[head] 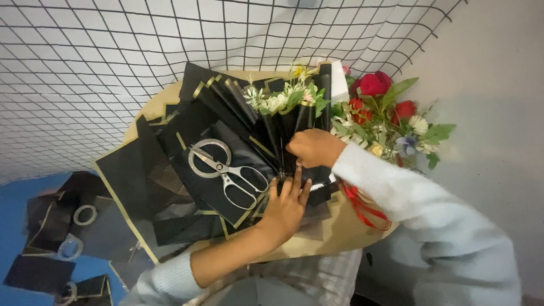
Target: Wrapping a small bouquet of white flowers with black decorative paper and securing it with tape and scissors.
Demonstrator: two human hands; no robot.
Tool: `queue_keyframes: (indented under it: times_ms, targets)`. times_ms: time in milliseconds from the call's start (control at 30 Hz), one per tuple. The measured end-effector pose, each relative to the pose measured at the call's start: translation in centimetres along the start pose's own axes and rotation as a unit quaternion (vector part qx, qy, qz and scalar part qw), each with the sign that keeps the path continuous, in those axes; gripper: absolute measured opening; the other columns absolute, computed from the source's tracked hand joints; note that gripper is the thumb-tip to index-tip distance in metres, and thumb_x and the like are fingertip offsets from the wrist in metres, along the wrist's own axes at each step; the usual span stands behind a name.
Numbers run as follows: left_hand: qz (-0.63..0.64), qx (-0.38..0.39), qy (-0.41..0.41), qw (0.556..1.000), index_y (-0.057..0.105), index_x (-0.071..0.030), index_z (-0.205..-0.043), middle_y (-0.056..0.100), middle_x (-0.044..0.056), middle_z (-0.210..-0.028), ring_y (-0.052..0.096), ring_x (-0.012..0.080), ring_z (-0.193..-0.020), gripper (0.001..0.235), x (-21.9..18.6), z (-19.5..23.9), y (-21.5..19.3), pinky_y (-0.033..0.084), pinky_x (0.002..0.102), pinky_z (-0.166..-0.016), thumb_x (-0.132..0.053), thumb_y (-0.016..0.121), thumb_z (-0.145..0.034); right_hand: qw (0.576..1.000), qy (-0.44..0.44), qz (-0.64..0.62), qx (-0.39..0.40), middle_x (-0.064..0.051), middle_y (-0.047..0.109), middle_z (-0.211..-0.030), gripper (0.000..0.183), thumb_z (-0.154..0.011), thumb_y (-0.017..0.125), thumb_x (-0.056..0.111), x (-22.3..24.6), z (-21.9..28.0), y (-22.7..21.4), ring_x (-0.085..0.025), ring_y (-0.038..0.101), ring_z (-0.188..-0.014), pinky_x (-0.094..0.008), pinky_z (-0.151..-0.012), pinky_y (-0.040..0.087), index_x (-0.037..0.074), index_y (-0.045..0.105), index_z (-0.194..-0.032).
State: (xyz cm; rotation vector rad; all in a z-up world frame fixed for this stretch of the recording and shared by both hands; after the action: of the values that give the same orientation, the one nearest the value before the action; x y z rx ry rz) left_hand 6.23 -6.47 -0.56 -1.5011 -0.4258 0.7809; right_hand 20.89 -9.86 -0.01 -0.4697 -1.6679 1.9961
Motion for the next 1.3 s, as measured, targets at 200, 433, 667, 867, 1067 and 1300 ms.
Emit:
queue_keyframes:
  times_ms: [200, 433, 667, 867, 1067, 1300]
  targets:
    - [0.006, -0.038, 0.012, 0.999, 0.028, 0.003, -0.156, 0.015, 0.037, -0.16, 0.027, 0.0455, -0.135, 0.074, 0.1, -0.1, 0.7, 0.017, 0.069, -0.103, -0.007, 0.062, -0.09, 0.989, 0.141, 0.049, -0.022, -0.018, 0.071, -0.095, 0.049, -0.081, 0.077, 0.006, 1.0, 1.3, -2.3, -0.034, 0.071, -0.087, -0.041, -0.064, 0.062, -0.002, 0.058, -0.125]
    - [0.01, -0.046, 0.008, 0.999, 0.028, 0.002, -0.156, 0.016, 0.036, -0.161, 0.029, 0.0453, -0.135, 0.076, 0.4, -0.3, 0.2, 0.018, 0.07, -0.1, -0.005, 0.063, -0.089, 0.982, 0.174, 0.002, -0.078, -0.015, 0.07, -0.094, 0.037, -0.089, 0.072, 0.011, -0.7, 4.2, -3.5, -0.034, 0.069, -0.091, -0.044, -0.07, 0.06, 0.001, 0.061, -0.123]
    - [0.21, -0.067, -0.025, 0.975, 0.038, -0.006, -0.152, 0.044, 0.018, -0.147, 0.042, 0.0333, -0.131, 0.061, 4.3, -1.3, -0.5, 0.025, 0.062, -0.104, -0.032, 0.056, -0.099, 0.858, 0.305, -0.263, -0.319, -0.013, 0.068, -0.079, 0.016, -0.09, 0.076, 0.015, 0.2, 11.7, -5.5, -0.033, 0.07, -0.076, -0.04, -0.067, 0.056, 0.009, 0.065, -0.098]
    - [0.43, -0.215, -0.026, 0.876, 0.051, -0.015, -0.136, 0.071, 0.014, -0.112, 0.067, 0.0335, -0.109, 0.038, 7.3, -1.5, -3.3, 0.043, 0.05, -0.092, -0.019, 0.056, -0.099, 0.781, 0.344, -0.384, -0.351, -0.014, 0.07, -0.081, 0.013, -0.09, 0.076, 0.012, 0.7, 13.4, -1.5, -0.027, 0.071, -0.07, -0.037, -0.063, 0.058, 0.007, 0.068, -0.099]
    - [0.677, -0.248, 0.002, 0.693, 0.057, -0.003, -0.122, 0.073, 0.02, -0.108, 0.07, 0.0271, -0.096, 0.021, 11.1, -3.7, -4.5, 0.053, 0.037, -0.084, -0.011, 0.051, -0.103, 0.856, 0.266, -0.278, -0.344, -0.011, 0.069, -0.095, 0.023, -0.084, 0.08, 0.015, 3.3, 10.7, -0.5, -0.032, 0.067, -0.09, -0.042, -0.082, 0.055, 0.011, 0.075, -0.106]
    - [0.887, -0.155, 0.051, 0.431, 0.064, -0.013, -0.12, 0.069, 0.016, -0.127, 0.066, 0.031, -0.12, 0.035, 10.4, -7.3, -5.2, 0.049, 0.042, -0.099, -0.042, 0.06, -0.1, 0.874, 0.295, -0.175, -0.344, -0.009, 0.064, -0.097, 0.021, -0.082, 0.079, 0.013, 5.3, 9.5, -0.4, -0.031, 0.061, -0.1, -0.042, -0.088, 0.052, 0.007, 0.075, -0.102]
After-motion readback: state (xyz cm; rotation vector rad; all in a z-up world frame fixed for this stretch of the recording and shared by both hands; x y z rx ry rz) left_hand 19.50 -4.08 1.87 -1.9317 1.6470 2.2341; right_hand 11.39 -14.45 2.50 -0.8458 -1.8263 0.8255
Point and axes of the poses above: each hand's wrist, its own z-axis away from the middle knuckle, its own y-axis out of the palm, x = y × z, the point moved 9 cm from there along -z, towards the middle knuckle
